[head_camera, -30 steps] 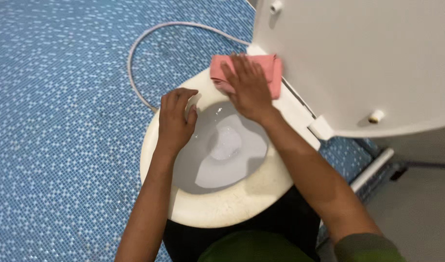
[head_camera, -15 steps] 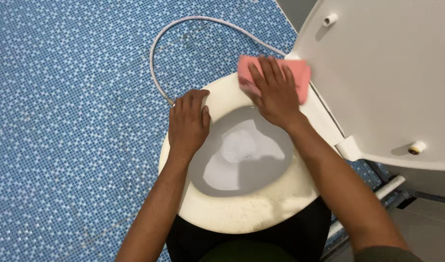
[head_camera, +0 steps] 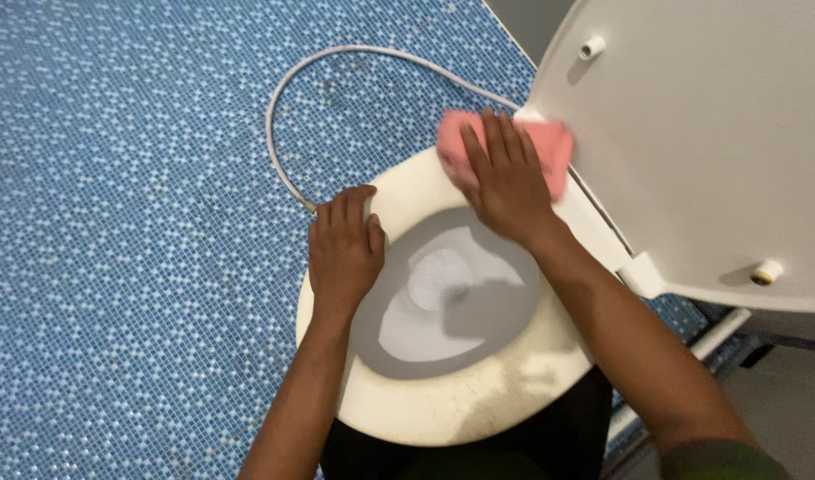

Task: The person wipes the toilet seat and lid with a pink cloth, then lifts the lid and wipes the rim and inner bowl. The person uses a cloth to clean the exterior and interior surfaces of the toilet.

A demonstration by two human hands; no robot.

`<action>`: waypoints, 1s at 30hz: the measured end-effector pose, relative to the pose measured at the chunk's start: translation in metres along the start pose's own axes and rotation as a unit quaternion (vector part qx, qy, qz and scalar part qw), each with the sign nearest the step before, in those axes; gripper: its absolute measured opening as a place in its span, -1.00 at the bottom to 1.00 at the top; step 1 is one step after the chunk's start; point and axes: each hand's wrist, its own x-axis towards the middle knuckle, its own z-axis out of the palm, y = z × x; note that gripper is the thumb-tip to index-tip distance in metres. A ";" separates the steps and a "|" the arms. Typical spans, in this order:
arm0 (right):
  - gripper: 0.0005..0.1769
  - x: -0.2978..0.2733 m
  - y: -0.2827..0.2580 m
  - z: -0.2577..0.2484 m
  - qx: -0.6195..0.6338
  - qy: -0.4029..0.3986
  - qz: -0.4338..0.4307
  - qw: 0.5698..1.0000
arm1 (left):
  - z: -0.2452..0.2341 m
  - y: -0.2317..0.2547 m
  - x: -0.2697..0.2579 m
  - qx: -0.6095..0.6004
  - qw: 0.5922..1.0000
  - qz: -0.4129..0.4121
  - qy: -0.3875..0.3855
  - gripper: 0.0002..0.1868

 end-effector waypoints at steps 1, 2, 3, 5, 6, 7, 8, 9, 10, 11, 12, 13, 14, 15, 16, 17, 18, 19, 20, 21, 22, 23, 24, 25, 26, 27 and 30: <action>-0.21 0.014 0.003 0.005 0.020 -0.004 0.016 1.000 | 0.001 -0.001 0.001 0.002 1.000 0.009 0.005 -0.60; -0.21 0.025 0.005 0.008 0.040 -0.008 0.032 0.999 | 0.001 -0.001 0.002 0.003 1.000 0.018 0.011 -0.60; -0.22 0.028 0.005 0.009 0.060 -0.011 0.051 0.997 | -0.001 -0.002 0.002 0.006 0.999 0.029 0.015 -0.60; -0.24 0.016 0.004 0.005 0.049 0.002 0.023 0.999 | -0.003 -0.002 -0.001 -0.003 1.000 0.023 0.012 -0.62; -0.25 0.006 0.005 0.001 0.043 0.007 0.010 0.999 | -0.003 -0.001 -0.002 -0.007 1.000 0.020 0.009 -0.62; -0.24 -0.007 0.006 -0.006 0.046 0.014 0.010 0.999 | -0.004 -0.001 0.000 -0.007 1.000 0.017 0.005 -0.62; -0.23 -0.023 0.004 -0.013 0.049 0.021 0.009 0.999 | -0.005 -0.001 0.002 -0.007 1.000 0.014 0.002 -0.61; -0.22 -0.033 0.005 -0.018 0.052 0.024 0.007 0.998 | -0.005 0.001 0.002 -0.007 1.000 0.008 -0.003 -0.60; -0.23 -0.036 0.008 -0.019 0.055 0.018 0.016 0.998 | -0.004 0.001 0.003 -0.007 1.000 0.008 -0.005 -0.60; -0.24 -0.036 0.009 -0.018 0.059 0.010 0.023 0.998 | -0.003 0.001 0.004 -0.006 1.000 0.006 -0.008 -0.59; -0.24 -0.033 0.010 -0.015 0.064 0.003 0.030 0.997 | -0.003 0.000 0.004 -0.004 1.000 0.004 -0.011 -0.59; -0.24 -0.027 0.008 -0.010 0.065 0.004 0.033 0.997 | -0.003 -0.002 0.003 -0.003 1.000 0.008 -0.008 -0.59; -0.24 -0.014 0.008 -0.004 0.065 0.005 0.037 0.997 | -0.003 -0.003 0.003 -0.001 1.000 0.011 -0.005 -0.59; -0.24 -0.003 0.009 0.002 0.065 0.005 0.039 0.997 | -0.002 -0.003 0.001 -0.001 1.000 0.014 -0.001 -0.59; -0.23 0.006 0.007 0.007 0.066 0.001 0.051 0.997 | -0.003 -0.004 -0.002 -0.002 1.000 0.010 -0.003 -0.60; -0.23 0.016 0.008 0.007 0.064 0.002 0.062 0.996 | -0.002 -0.002 0.000 -0.004 1.000 0.012 -0.001 -0.60; -0.23 0.019 0.008 0.005 0.062 0.003 0.073 0.995 | -0.002 -0.001 0.001 -0.006 1.000 0.013 0.002 -0.61; -0.23 0.016 0.006 0.003 0.070 0.005 0.066 0.995 | -0.003 0.001 0.000 -0.008 1.000 0.012 0.003 -0.61; -0.22 0.009 0.003 0.000 0.078 0.007 0.058 0.995 | -0.003 0.001 0.000 -0.011 1.000 0.012 0.004 -0.61; -0.22 0.000 0.000 -0.004 0.087 0.009 0.050 0.995 | -0.005 0.001 0.000 -0.013 1.000 0.011 0.005 -0.62; -0.23 -0.015 -0.003 -0.009 0.079 0.013 0.036 0.996 | -0.006 0.001 0.001 -0.015 1.000 0.008 0.002 -0.61; -0.24 -0.033 -0.006 -0.014 0.072 0.016 0.022 0.997 | -0.006 0.000 0.002 -0.017 1.000 0.003 -0.002 -0.61; -0.25 -0.041 -0.007 -0.014 0.066 0.019 0.008 0.998 | -0.005 -0.001 0.003 -0.019 1.000 -0.002 -0.005 -0.61; -0.25 -0.048 -0.005 -0.014 0.063 0.012 0.014 0.998 | -0.003 -0.001 0.002 -0.014 1.000 0.001 0.000 -0.61; -0.26 -0.052 -0.002 -0.016 0.060 0.005 0.020 0.998 | -0.001 0.000 0.002 -0.010 1.000 0.004 0.006 -0.62; -0.27 -0.051 -0.003 -0.013 0.059 0.000 0.029 0.998 | 0.000 -0.002 0.000 -0.005 1.000 0.009 0.009 -0.62; -0.30 -0.016 -0.008 0.000 0.063 0.018 0.028 0.997 | 0.004 -0.003 0.000 -0.007 1.000 0.008 0.018 -0.63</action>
